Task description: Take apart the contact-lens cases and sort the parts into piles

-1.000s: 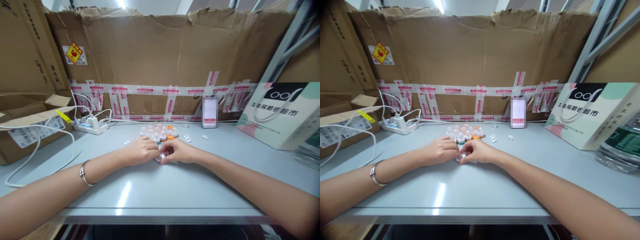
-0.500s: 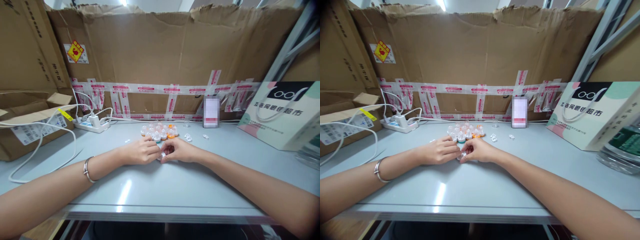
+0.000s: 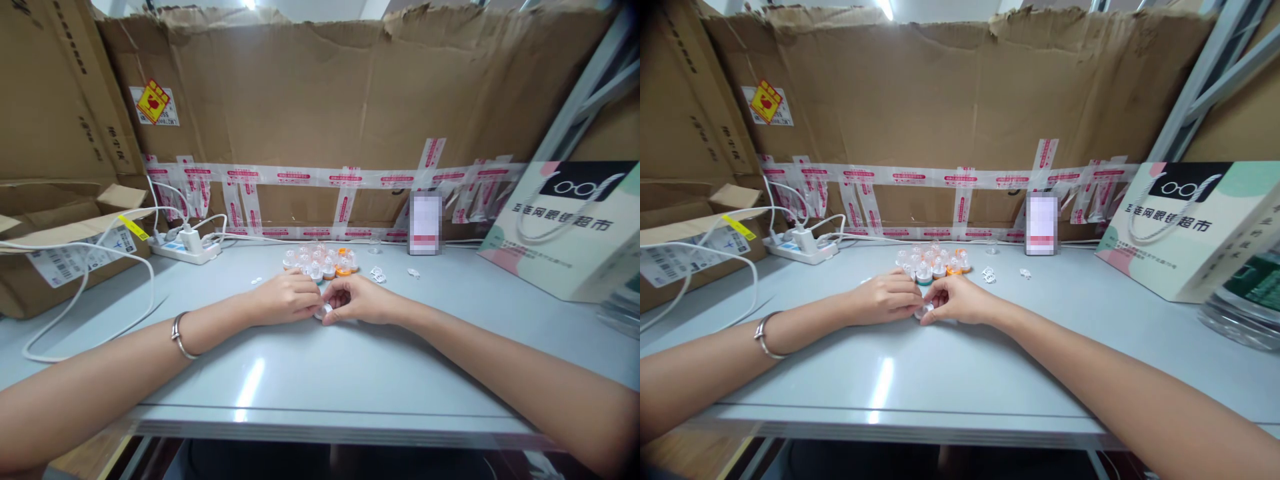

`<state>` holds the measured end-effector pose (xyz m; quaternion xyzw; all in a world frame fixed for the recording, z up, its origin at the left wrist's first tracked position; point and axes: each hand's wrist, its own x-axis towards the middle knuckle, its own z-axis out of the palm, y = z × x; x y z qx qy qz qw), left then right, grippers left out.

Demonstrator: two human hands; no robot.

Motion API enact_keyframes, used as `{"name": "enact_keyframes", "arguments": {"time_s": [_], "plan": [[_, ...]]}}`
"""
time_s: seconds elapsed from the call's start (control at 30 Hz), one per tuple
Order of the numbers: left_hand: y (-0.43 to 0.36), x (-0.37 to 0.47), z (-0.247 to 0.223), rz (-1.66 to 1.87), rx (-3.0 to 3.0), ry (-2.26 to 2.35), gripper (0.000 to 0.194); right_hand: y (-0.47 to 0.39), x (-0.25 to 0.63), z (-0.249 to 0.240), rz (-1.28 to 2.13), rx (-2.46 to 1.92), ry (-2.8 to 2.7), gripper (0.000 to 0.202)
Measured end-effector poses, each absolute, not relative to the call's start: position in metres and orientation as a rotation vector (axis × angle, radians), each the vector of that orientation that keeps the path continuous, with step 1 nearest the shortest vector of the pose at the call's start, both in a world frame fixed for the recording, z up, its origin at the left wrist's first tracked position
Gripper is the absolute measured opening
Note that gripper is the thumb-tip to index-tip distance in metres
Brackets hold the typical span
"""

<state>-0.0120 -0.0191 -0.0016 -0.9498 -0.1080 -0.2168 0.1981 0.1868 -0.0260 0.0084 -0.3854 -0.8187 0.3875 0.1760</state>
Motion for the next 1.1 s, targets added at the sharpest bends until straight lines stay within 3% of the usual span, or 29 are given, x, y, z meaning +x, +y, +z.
{"name": "enact_keyframes", "arguments": {"time_s": [0.13,0.27,0.4,0.53,1.1], "plan": [[-0.016,-0.012,-0.002,-0.715,-2.773,-0.42,0.021,-0.027,0.187,0.008,1.095,-1.081,-2.328,0.038],[-0.008,-0.036,0.028,-0.689,-2.846,-0.622,0.02,-0.027,0.188,0.008,1.103,-1.091,-2.309,0.038],[0.01,-0.091,0.063,-0.389,-2.817,-1.161,0.014,-0.027,0.188,0.008,1.106,-1.098,-2.308,0.041],[0.024,-0.13,0.067,-0.018,-2.753,-1.505,0.014,-0.028,0.188,0.009,1.093,-1.096,-2.322,0.041],[0.018,-0.123,0.055,0.284,-2.711,-1.575,0.009,-0.032,0.186,0.016,1.073,-1.091,-2.336,0.042]]}}
